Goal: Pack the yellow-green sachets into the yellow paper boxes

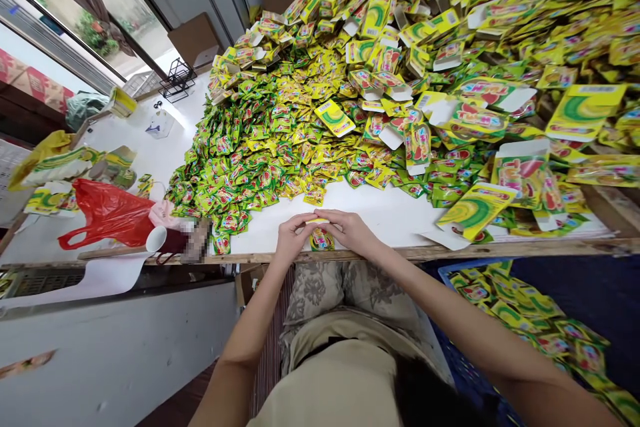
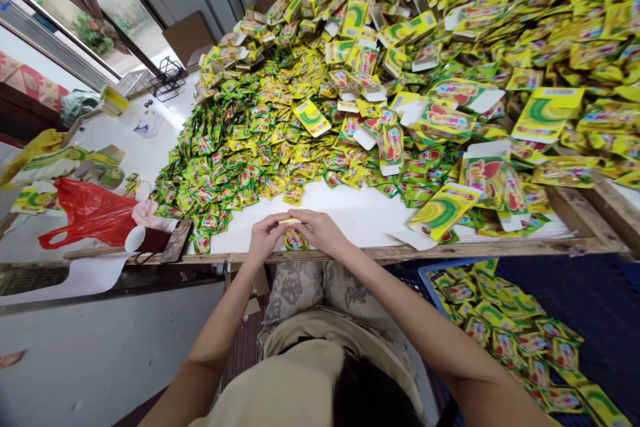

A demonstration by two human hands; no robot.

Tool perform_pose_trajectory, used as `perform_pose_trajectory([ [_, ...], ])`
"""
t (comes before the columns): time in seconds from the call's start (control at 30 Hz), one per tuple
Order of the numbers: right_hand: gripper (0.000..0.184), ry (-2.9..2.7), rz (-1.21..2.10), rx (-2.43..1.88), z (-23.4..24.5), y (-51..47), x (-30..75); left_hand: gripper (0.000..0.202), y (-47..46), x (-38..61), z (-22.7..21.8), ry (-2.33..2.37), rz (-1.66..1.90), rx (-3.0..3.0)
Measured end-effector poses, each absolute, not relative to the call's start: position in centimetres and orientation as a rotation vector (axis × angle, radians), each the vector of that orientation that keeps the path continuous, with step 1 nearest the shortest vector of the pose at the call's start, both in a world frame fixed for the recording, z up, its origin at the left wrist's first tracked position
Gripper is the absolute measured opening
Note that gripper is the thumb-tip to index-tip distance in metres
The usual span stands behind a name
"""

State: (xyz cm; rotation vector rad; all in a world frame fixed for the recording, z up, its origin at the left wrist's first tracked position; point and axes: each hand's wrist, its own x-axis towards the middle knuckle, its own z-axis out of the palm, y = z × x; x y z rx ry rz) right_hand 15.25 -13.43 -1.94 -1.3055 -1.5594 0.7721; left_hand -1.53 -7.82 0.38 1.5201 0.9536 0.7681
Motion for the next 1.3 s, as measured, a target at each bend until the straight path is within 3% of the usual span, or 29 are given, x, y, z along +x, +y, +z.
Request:
perform_pose_trajectory([
  [0.6,0.031,-1.092,1.341,-1.391,-1.9,-10.5,16.4,0.024,-5.8,-0.5,1.1,1.067,0.615,1.283],
  [0.83,0.023,-1.373,1.117,-1.342,-1.5,-11.8,16.9,0.016,-6.1,-1.7,0.7,0.963,0.657,1.426],
  [1.3,0.03,-1.672,0.546,-1.29,-2.5,-14.6,15.6,0.014,-7.7,-2.3,0.0,0.873,0.76,1.577],
])
